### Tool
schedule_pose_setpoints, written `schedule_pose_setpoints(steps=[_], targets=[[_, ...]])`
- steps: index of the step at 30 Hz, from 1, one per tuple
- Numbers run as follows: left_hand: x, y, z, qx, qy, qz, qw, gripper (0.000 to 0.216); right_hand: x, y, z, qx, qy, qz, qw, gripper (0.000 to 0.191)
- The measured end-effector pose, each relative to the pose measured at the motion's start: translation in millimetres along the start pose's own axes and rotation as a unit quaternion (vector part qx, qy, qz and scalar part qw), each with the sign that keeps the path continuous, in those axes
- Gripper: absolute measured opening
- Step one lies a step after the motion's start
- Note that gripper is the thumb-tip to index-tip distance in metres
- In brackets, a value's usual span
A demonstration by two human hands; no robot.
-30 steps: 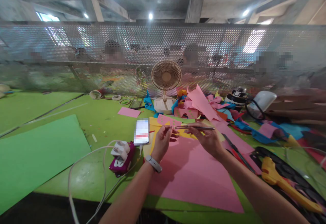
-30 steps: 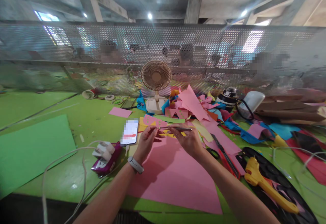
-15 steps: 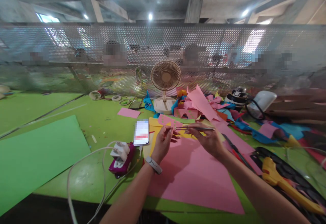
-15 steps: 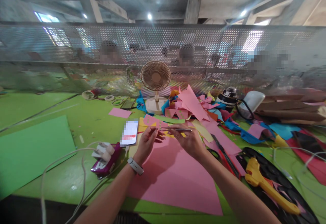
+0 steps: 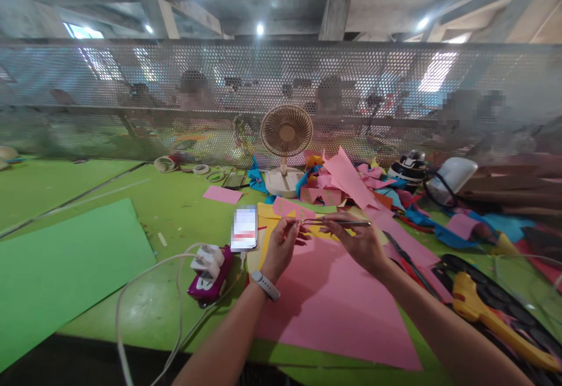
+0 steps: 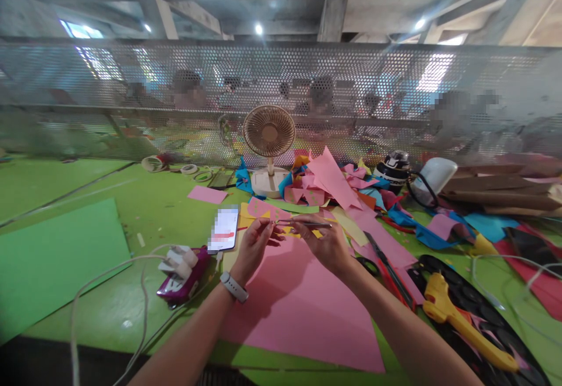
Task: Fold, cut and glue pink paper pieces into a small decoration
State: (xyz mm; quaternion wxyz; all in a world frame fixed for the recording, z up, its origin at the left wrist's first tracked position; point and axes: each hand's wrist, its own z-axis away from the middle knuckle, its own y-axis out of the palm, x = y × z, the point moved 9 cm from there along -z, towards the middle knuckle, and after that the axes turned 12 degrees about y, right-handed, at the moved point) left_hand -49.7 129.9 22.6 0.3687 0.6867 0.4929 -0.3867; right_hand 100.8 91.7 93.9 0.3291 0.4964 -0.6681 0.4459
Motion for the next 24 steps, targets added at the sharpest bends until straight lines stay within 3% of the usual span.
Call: schedule_pose_setpoints(steps=[24], targets=[[-1.2,0.5,-0.5,-0.008,0.004,0.024,1.0,0.025,-2.0,-0.8,-0.4,-0.008,0.007,-0.006,1.0,0.02]])
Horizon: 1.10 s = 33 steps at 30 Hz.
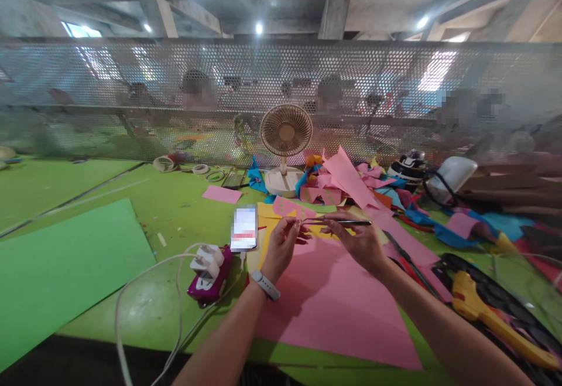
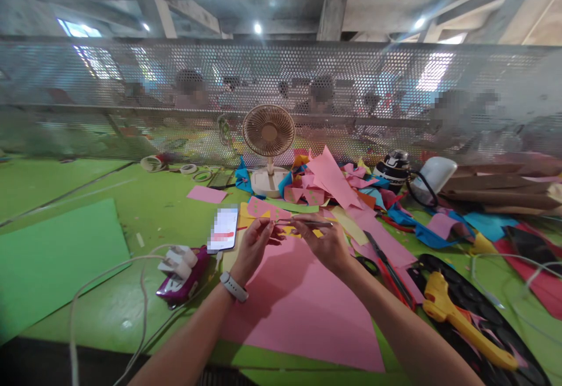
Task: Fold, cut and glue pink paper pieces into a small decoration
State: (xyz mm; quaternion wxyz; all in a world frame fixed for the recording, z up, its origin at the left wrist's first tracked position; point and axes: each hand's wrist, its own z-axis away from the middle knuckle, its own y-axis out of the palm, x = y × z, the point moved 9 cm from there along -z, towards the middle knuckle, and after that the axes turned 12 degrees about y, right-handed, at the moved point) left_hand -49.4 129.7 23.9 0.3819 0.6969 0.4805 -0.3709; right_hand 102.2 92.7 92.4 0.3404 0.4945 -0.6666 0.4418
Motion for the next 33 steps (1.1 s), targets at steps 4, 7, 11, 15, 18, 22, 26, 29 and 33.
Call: schedule_pose_setpoints(steps=[4,7,11,15,18,22,26,29,33], targets=[[0.5,-0.6,-0.5,-0.009,-0.001,0.007,1.0,0.027,2.4,-0.1,0.5,-0.005,-0.01,0.013,1.0,0.019],[0.5,-0.9,-0.5,-0.013,0.0,0.013,1.0,0.027,4.6,-0.2,0.8,-0.006,-0.018,0.012,1.0,0.018],[1.8,-1.7,0.0,-0.021,-0.012,0.023,0.999,0.028,4.8,0.3,0.6,-0.001,-0.014,0.017,1.0,0.017],[2.3,-3.4,0.1,-0.031,-0.02,0.023,0.999,0.029,3.3,-0.3,0.7,-0.003,-0.009,0.013,1.0,0.02],[2.2,-3.6,-0.3,-0.031,-0.018,0.027,0.999,0.029,0.9,-0.3,0.9,-0.005,-0.001,-0.001,1.0,0.022],[2.3,-3.8,-0.7,-0.027,-0.012,0.028,0.999,0.028,-0.9,-0.7,1.4,-0.011,0.002,-0.019,1.0,0.021],[1.5,-3.2,-0.8,-0.021,-0.007,0.022,1.0,0.027,-0.5,0.0,2.3,-0.009,0.003,-0.023,1.0,0.019],[-0.9,-2.1,-1.0,-0.018,-0.002,0.017,1.0,0.026,1.6,-2.7,2.5,-0.015,0.001,-0.014,1.0,0.018],[-1.7,-2.3,-0.8,-0.023,-0.004,0.01,1.0,0.025,-1.5,-9.6,0.2,-0.038,0.008,-0.006,0.999,0.019]])
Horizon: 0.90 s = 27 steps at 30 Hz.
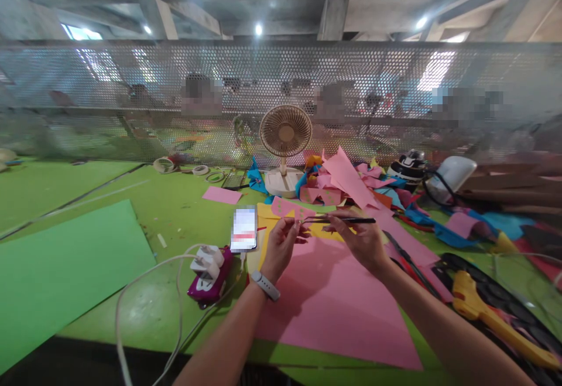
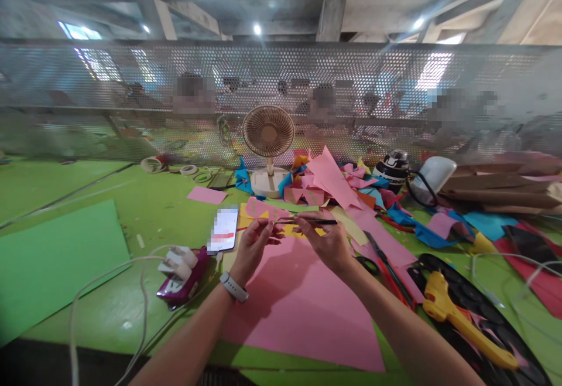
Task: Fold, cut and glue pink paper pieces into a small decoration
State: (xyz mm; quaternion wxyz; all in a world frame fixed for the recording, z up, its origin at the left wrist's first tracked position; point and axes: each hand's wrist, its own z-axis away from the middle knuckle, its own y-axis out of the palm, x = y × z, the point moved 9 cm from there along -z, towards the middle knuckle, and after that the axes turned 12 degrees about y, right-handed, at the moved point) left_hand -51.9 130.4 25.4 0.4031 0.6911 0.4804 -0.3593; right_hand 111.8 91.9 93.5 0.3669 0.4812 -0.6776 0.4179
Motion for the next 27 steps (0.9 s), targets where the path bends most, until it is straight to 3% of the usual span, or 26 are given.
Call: schedule_pose_setpoints(steps=[10,27], targets=[[2.8,0.3,0.1,-0.001,0.005,0.026,1.0,0.025,-25.5,-5.4,-10.4,-0.023,0.082,-0.093,0.992,0.028],[0.6,4.4,1.2,0.02,0.008,0.003,1.0,0.024,-20.5,-0.2,-8.9,-0.01,0.075,-0.133,0.988,0.026]])
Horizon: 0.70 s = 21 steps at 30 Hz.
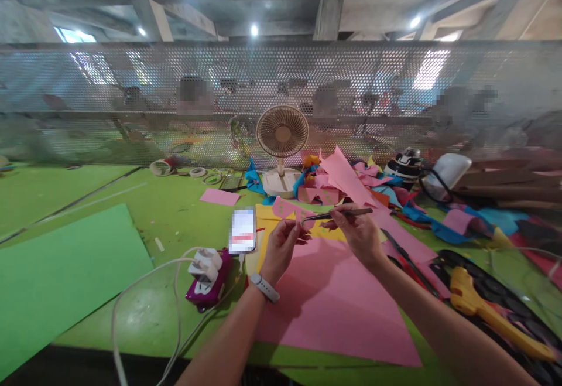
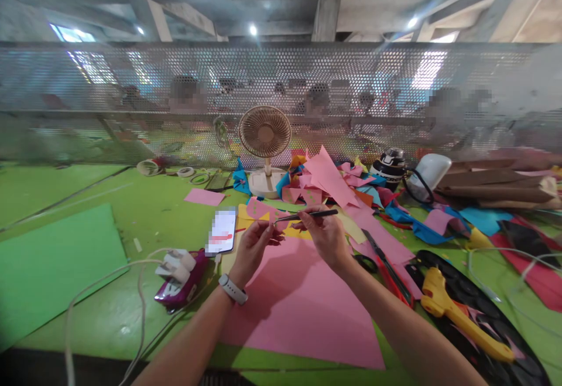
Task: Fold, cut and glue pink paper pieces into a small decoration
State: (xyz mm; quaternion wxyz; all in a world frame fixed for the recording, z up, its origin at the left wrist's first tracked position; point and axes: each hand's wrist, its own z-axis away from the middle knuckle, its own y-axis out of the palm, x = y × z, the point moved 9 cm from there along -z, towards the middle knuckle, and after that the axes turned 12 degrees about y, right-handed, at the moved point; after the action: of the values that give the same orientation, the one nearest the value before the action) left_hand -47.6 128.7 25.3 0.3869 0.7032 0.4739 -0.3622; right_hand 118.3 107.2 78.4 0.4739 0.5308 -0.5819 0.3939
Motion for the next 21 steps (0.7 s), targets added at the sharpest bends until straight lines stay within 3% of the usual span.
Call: schedule_pose_setpoints(steps=[21], targets=[[1.7,-0.1,0.1,0.017,0.013,-0.005,1.0,0.021,7.0,-2.5,2.3,-0.012,-0.01,0.012,1.0,0.025]])
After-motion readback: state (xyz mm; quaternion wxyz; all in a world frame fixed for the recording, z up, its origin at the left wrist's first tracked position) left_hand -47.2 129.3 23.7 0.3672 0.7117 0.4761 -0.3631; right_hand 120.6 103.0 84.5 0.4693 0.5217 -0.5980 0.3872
